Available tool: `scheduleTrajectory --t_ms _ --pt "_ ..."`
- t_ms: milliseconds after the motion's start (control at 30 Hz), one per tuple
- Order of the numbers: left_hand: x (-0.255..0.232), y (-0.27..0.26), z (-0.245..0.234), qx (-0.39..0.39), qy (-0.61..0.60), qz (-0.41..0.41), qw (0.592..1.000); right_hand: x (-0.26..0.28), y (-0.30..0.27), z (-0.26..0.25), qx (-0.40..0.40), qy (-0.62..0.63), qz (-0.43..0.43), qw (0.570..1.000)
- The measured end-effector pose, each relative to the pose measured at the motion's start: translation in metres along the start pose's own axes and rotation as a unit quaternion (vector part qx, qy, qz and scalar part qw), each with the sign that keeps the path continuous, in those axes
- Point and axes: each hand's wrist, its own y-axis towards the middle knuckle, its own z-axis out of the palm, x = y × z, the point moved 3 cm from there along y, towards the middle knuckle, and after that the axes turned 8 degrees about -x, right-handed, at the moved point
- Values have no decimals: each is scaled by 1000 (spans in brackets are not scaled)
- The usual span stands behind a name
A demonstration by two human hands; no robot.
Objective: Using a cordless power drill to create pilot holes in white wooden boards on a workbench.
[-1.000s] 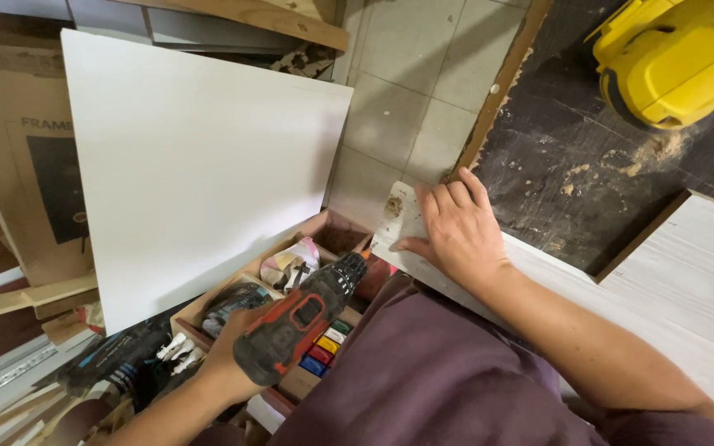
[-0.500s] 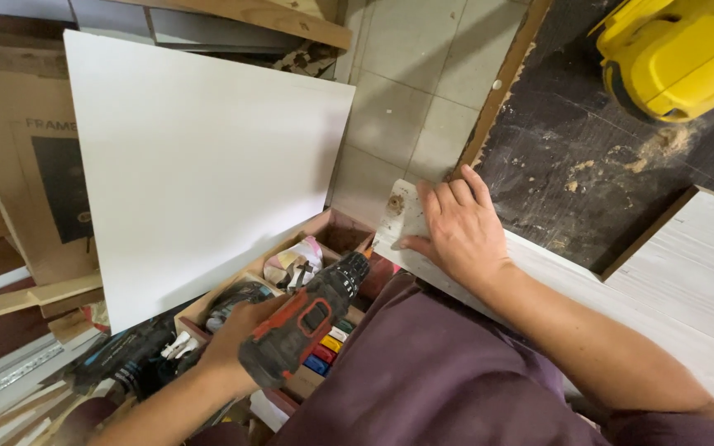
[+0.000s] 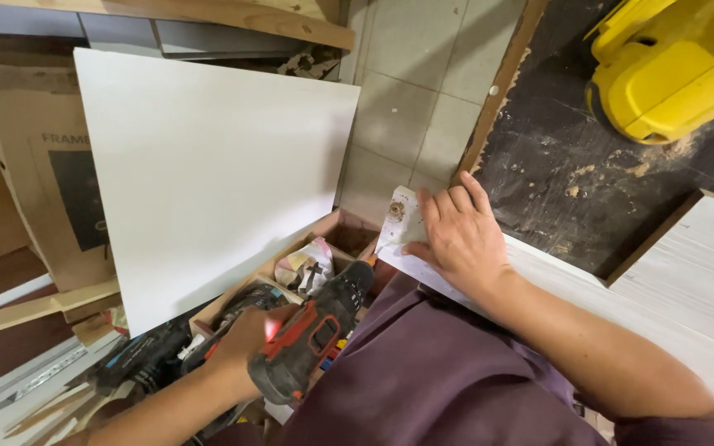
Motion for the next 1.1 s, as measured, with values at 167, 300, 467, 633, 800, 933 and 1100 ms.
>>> scheduleTrajectory --t_ms 167,300,467,633,800,933,1100 --pt "11 13 1 7 -154 -39 987 1 0 -1 -6 -3 9 1000" --pt "0 8 -3 -3 53 100 994 0 -1 -1 -4 3 11 1000" --pt "20 26 11 -23 -470 -240 849 1 1 -2 13 -12 5 1000" --pt "22 30 10 -5 -426 -184 886 1 1 -2 -11 2 11 1000" --pt "7 18 -1 16 -88 -64 994 0 2 -3 -9 4 15 1000" --pt "24 35 5 6 61 98 993 2 0 -2 -5 2 15 1000" --pt "24 40 4 11 94 102 990 2 1 -4 -5 0 15 1000"
